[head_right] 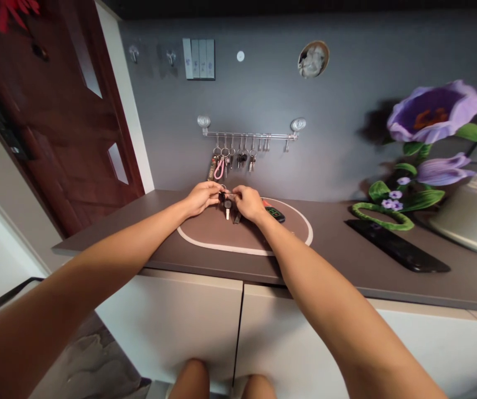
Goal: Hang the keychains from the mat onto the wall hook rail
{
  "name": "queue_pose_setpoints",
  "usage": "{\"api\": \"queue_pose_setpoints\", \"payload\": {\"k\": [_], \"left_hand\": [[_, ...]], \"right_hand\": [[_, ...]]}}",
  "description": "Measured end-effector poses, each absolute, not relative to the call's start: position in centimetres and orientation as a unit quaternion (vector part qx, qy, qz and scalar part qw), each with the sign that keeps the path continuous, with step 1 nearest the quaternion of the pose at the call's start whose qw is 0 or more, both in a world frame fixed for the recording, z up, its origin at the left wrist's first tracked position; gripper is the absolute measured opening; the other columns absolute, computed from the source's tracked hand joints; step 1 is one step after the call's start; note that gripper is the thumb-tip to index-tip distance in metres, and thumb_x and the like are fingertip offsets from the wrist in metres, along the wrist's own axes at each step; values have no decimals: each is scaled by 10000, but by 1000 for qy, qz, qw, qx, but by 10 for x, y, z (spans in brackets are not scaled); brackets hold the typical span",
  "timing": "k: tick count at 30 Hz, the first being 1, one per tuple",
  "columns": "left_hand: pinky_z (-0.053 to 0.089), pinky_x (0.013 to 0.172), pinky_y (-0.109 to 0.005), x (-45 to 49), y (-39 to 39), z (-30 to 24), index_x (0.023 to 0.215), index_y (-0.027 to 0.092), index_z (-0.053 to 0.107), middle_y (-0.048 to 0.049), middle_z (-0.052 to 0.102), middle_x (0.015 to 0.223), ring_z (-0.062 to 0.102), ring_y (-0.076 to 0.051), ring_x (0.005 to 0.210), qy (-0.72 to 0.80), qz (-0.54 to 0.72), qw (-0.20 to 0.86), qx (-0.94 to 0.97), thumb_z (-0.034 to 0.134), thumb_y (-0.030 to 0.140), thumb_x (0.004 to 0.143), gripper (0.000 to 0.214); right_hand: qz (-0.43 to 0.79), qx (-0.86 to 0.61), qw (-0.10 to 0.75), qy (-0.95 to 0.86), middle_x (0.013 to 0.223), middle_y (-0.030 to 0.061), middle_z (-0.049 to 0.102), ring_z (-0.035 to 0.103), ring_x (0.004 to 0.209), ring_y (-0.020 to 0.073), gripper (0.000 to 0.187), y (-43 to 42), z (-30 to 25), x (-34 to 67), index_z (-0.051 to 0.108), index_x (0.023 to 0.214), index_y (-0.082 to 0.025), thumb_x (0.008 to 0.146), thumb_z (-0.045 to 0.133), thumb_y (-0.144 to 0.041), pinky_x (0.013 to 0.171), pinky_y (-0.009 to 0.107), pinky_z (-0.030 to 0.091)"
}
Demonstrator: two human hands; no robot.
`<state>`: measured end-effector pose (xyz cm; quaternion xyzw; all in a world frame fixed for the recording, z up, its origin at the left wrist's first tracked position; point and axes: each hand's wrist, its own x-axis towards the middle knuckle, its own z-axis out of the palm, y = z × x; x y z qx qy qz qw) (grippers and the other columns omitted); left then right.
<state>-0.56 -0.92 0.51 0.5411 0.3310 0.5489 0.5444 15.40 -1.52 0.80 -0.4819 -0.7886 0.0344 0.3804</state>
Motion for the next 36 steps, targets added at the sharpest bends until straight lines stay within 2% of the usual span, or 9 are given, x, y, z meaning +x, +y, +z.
{"api": "queue_pose_setpoints", "payload": {"k": [4,10,15,20,25,31,36], "left_hand": [[479,747,-324,-6,-12,7,737,106,516,-64,627,730,614,-120,684,274,555,591,517,474,71,782,71],[486,729,-310,-6,-12,8,732,116,505,-16,585,682,587,-93,626,228,558,610,514,471,39,761,89],[494,712,-305,-7,-11,8,740,118,508,-9,568,692,574,-89,621,204,556,622,512,476,48,756,79],[493,704,-275,-7,-12,8,738,128,503,-27,592,740,582,-98,670,195,555,628,509,473,64,761,74],[490,702,-294,-6,-13,9,747,132,496,-41,606,777,597,-116,705,204,560,615,516,472,69,757,68],[490,722,-304,-8,-11,9,755,132,502,-34,617,755,599,-109,684,195,560,617,517,480,70,757,65],[498,677,-270,-8,-12,10,777,128,512,-23,611,730,588,-90,647,198,566,619,508,478,58,763,79]], "right_hand": [[41,-448,405,-796,868,38,654,576,816,151,179,-20,12,152,623,875,-196,792,466,-218,784,271,414],[40,-411,452,-791,855,41,621,547,775,135,178,-25,16,151,611,850,-183,791,478,-286,746,259,415],[42,-384,451,-804,816,32,577,526,731,121,163,-29,17,150,615,823,-183,775,510,-298,719,252,416],[53,-346,438,-828,831,27,575,528,812,132,136,-30,16,148,617,780,-191,755,543,-301,769,268,407],[61,-336,434,-834,863,28,563,524,853,139,100,-28,15,148,617,789,-194,711,589,-250,774,274,407],[65,-322,447,-832,828,34,536,501,845,142,84,-28,19,150,588,748,-184,760,527,-241,770,276,404],[61,-331,473,-814,833,38,514,485,816,137,105,-24,22,152,545,755,-174,790,475,-243,758,269,394]]}}
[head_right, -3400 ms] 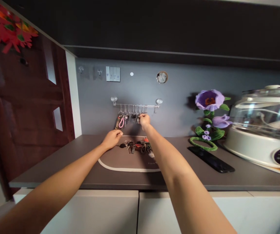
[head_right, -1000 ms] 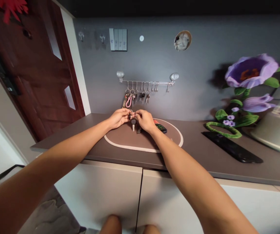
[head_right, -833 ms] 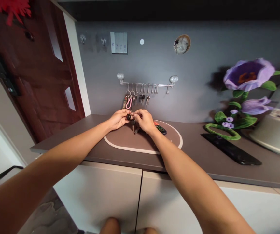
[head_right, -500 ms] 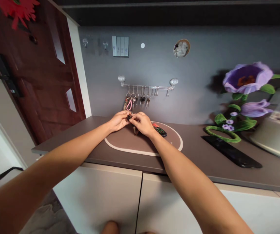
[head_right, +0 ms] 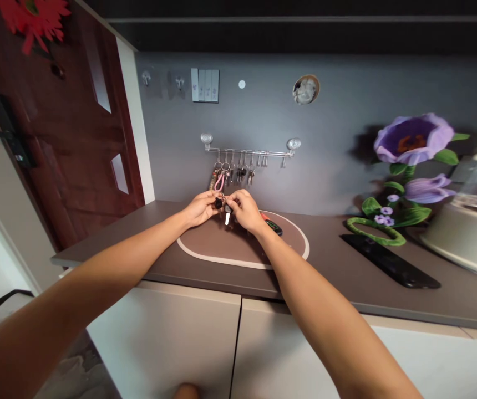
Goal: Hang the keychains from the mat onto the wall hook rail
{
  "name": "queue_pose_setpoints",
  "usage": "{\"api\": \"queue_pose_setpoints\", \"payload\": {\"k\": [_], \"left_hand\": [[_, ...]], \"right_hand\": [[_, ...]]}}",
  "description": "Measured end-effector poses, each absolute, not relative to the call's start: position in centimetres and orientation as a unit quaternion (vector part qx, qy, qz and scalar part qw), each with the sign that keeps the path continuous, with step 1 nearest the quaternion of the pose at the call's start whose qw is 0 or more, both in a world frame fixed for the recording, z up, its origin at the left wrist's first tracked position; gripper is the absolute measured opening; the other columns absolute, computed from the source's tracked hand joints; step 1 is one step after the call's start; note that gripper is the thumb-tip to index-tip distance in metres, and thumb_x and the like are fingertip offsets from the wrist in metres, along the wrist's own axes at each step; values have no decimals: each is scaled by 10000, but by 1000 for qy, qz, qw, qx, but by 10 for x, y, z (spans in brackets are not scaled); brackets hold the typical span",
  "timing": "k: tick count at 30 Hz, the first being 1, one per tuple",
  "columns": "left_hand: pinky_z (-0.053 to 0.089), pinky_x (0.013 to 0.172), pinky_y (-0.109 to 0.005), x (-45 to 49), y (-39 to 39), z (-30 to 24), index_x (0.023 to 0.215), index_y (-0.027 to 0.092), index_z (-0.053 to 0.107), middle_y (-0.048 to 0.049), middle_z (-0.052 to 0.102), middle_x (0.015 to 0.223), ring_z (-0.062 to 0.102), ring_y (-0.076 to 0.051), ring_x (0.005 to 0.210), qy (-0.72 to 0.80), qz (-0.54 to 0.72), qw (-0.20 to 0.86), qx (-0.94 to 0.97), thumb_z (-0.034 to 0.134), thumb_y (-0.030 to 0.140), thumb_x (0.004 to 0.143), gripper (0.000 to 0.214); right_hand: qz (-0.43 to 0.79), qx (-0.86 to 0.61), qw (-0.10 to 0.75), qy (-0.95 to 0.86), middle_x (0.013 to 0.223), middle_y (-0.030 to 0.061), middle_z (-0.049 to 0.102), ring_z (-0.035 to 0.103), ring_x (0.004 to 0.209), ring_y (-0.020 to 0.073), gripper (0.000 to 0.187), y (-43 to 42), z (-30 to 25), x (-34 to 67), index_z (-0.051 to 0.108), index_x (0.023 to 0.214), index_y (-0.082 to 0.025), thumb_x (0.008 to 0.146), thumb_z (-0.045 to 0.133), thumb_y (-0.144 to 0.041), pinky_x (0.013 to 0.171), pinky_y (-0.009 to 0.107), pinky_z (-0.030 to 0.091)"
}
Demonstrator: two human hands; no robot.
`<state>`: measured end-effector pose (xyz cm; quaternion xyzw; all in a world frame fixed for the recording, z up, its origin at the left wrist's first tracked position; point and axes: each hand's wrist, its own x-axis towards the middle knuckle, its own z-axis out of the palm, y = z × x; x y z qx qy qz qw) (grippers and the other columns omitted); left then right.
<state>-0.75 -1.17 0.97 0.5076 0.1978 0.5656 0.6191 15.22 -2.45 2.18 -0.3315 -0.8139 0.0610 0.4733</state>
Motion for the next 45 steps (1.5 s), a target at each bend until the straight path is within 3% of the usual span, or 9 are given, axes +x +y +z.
{"api": "queue_pose_setpoints", "payload": {"k": [7,14,19,24,29,33,39,45], "left_hand": [[505,731,-320,-4,-17,11,777,127,510,-21,601,752,595,-98,690,192,552,623,520,521,130,785,14],[485,769,-312,-2,-14,8,829,133,521,-16,595,783,591,-94,710,201,527,605,561,600,208,748,136],[448,863,-373,-1,-17,7,852,138,542,-6,578,825,577,-94,764,192,520,604,572,642,206,711,186],[413,895,-395,0,-15,3,935,151,545,-53,592,945,587,-117,825,222,501,586,597,647,242,713,261],[432,869,-377,3,-13,-1,950,146,522,-87,597,997,596,-141,872,248,498,555,618,616,303,738,281],[461,786,-320,6,-14,-2,935,134,506,-96,625,938,609,-151,850,297,493,480,662,537,330,784,249],[430,589,-233,6,-10,-7,804,133,535,-45,613,733,563,-115,629,356,487,270,750,394,301,811,219],[383,578,-219,6,-14,-5,718,155,542,-15,591,658,532,-111,594,368,462,130,797,348,275,808,246]], "right_hand": [[95,-351,515,-776,824,29,508,481,800,130,137,-20,23,156,530,742,-172,791,459,-278,772,268,385],[220,-335,560,-725,757,6,527,476,727,119,220,-20,28,157,525,779,-176,757,500,-394,738,259,388],[291,-291,595,-690,756,-5,551,470,691,100,254,-20,32,159,557,785,-168,715,563,-413,693,236,378],[364,-276,599,-658,812,-4,603,457,600,77,266,-22,35,161,569,784,-189,687,598,-435,563,204,371],[448,-231,616,-605,784,-1,625,540,625,105,273,-27,37,163,552,782,-197,648,647,-415,591,239,433],[484,-230,629,-563,717,1,624,566,616,112,262,-26,40,167,541,780,-193,651,651,-392,590,243,441],[492,-227,667,-512,607,-17,589,524,512,75,146,-17,52,177,537,718,-173,697,614,-295,544,208,424],[463,-249,701,-482,567,-24,580,519,499,82,66,-3,74,181,534,662,-163,715,559,-195,501,197,414]]}}
